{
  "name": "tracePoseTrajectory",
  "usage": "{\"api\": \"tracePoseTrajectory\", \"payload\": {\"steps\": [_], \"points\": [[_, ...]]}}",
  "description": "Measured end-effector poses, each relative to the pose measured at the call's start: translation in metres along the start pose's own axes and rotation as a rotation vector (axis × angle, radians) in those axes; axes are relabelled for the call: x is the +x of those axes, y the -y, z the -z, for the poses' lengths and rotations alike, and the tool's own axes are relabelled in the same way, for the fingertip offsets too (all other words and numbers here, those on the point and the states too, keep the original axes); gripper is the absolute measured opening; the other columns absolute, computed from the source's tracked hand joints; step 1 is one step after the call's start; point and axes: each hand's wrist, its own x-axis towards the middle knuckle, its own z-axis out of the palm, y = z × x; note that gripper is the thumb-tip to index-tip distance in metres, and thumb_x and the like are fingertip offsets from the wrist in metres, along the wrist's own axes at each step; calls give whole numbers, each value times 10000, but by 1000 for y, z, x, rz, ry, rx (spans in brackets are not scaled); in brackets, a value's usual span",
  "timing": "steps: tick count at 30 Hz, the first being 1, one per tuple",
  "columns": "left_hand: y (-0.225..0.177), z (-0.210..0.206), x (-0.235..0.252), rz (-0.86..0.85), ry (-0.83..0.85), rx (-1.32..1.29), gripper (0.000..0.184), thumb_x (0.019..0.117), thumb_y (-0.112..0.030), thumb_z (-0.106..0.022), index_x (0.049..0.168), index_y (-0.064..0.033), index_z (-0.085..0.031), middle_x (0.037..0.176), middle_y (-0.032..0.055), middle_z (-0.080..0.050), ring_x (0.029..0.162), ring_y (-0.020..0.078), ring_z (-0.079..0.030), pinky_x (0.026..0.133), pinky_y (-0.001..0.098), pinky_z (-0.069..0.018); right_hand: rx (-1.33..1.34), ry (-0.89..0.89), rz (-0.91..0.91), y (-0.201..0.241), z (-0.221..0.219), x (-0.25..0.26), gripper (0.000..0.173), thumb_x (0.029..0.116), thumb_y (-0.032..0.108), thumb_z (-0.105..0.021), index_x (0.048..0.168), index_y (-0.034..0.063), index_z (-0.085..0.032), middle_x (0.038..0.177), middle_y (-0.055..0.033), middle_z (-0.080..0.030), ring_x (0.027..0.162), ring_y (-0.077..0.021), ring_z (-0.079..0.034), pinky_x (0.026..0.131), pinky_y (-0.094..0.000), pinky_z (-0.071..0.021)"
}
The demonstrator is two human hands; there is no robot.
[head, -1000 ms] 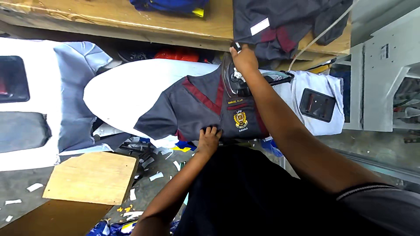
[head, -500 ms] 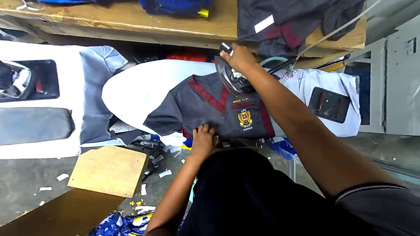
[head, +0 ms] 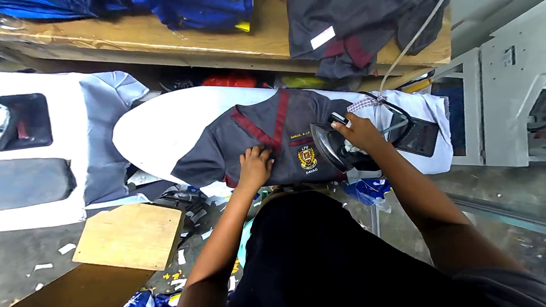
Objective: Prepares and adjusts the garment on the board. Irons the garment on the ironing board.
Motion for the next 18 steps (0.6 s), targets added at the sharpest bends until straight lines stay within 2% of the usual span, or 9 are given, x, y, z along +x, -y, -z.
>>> {"api": "tracePoseTrajectory", "payload": {"steps": [6, 10, 13, 18], "points": [[-11, -22, 61, -102, 44, 95, 385, 1007, -201, -648, 1368, -66, -650, 1436, 286, -536, 1332, 515, -479, 1020, 717, -376, -69, -7, -58, -16, 4, 10, 621, 1066, 538, -480, 1349, -9, -566, 968, -286, -693, 934, -501, -689, 805, -671, -518], [-4, -28, 75, 18, 107, 171, 420, 1015, -221, -639, 1407, -72, -615, 1531, 300, -438, 1388, 540, -412, 1057, 743, -325, -10, -19, -8, -27, 19, 7, 608, 1072, 503, -493, 1338, -39, -565, 983, -310, -686, 939, -507, -686, 830, -675, -517], [3, -29, 64, -7, -26, 102, 354, 1001, -218, -655, 1303, -35, -680, 1466, 299, -506, 1331, 534, -473, 1024, 729, -362, 43, -40, 6, -41, 36, 4, 581, 1083, 460, -494, 1331, -60, -566, 979, -320, -676, 920, -502, -677, 834, -672, -507], [22, -14, 33, 30, -181, 11, 335, 985, -203, -671, 1253, -3, -694, 1444, 316, -516, 1300, 569, -483, 981, 762, -382, -42, -61, -2, -57, 61, -6, 570, 1070, 482, -509, 1307, -31, -580, 955, -296, -686, 910, -499, -686, 805, -672, -515]]}}
